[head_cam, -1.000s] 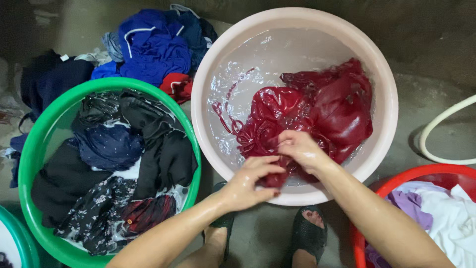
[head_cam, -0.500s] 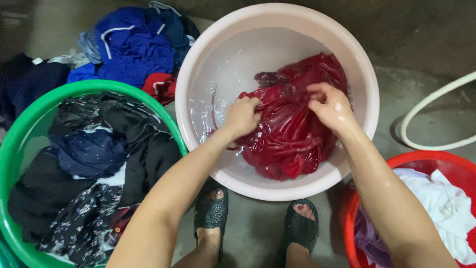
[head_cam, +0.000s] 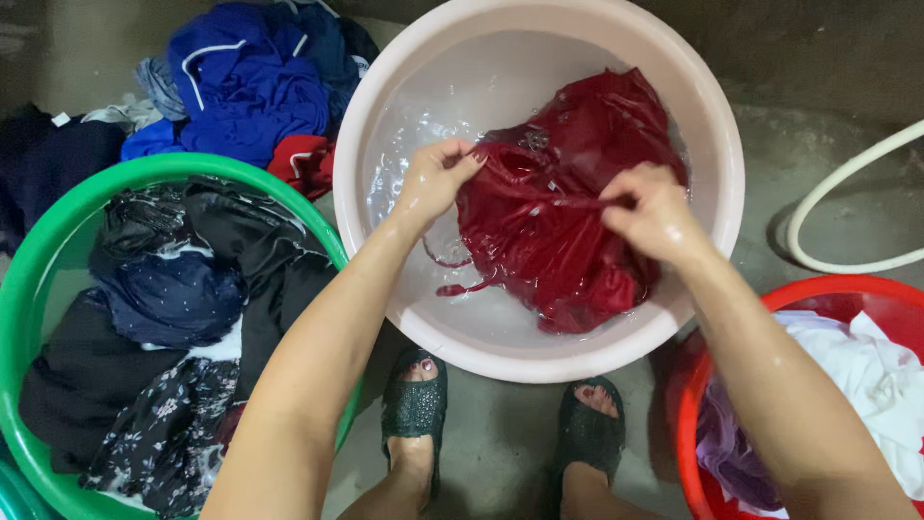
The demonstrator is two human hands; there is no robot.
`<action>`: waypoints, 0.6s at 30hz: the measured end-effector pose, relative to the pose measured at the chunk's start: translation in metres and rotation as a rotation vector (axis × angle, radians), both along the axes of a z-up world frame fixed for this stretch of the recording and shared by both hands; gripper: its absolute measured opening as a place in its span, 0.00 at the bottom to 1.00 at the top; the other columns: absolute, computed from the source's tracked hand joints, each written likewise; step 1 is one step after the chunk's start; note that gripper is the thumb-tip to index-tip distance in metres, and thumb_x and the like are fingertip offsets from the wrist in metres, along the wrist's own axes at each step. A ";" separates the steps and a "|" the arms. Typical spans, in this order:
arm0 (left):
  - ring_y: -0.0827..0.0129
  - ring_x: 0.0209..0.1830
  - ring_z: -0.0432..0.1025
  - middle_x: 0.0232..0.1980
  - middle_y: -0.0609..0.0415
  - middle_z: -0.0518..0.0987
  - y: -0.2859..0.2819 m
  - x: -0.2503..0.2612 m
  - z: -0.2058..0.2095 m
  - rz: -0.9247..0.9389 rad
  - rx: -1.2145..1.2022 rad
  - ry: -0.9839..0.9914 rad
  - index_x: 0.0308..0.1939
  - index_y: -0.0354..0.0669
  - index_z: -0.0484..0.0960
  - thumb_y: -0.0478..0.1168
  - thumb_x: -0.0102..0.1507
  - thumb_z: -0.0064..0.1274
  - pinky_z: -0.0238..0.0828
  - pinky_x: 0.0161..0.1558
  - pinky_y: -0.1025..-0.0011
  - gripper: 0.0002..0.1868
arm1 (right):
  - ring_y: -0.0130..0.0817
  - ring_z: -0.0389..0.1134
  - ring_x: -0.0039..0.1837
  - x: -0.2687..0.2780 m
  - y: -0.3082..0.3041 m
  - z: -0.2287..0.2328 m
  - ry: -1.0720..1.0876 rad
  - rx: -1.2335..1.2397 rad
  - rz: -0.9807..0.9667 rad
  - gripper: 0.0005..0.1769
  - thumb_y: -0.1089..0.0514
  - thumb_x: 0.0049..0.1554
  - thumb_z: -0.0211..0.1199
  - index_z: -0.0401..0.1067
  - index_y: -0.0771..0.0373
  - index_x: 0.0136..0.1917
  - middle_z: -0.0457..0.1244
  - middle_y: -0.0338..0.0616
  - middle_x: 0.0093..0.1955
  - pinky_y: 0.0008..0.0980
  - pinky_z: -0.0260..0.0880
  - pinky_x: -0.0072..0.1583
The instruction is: The person washes white, purple, red, and dark garments by hand in plastic basins under a running water tap.
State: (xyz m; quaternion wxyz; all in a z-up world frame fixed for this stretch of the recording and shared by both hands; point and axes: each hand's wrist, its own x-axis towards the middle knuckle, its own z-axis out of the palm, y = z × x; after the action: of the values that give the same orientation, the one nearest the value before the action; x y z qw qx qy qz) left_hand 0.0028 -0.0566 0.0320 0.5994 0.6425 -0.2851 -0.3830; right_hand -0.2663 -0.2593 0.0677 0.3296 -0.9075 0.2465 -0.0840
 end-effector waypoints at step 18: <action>0.76 0.38 0.76 0.41 0.55 0.83 -0.053 0.011 0.030 0.096 -0.138 -0.040 0.51 0.37 0.84 0.29 0.62 0.58 0.76 0.43 0.76 0.13 | 0.43 0.72 0.58 0.005 -0.047 0.008 -0.397 1.185 -0.491 0.10 0.66 0.66 0.52 0.64 0.62 0.60 0.65 0.49 0.60 0.60 0.76 0.55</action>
State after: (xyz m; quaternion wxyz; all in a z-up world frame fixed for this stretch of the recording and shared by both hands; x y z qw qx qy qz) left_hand 0.0140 -0.1098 0.0621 0.6541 0.6202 -0.2912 -0.3204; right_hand -0.2613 -0.3061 0.0762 0.7825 -0.4582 0.3849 -0.1722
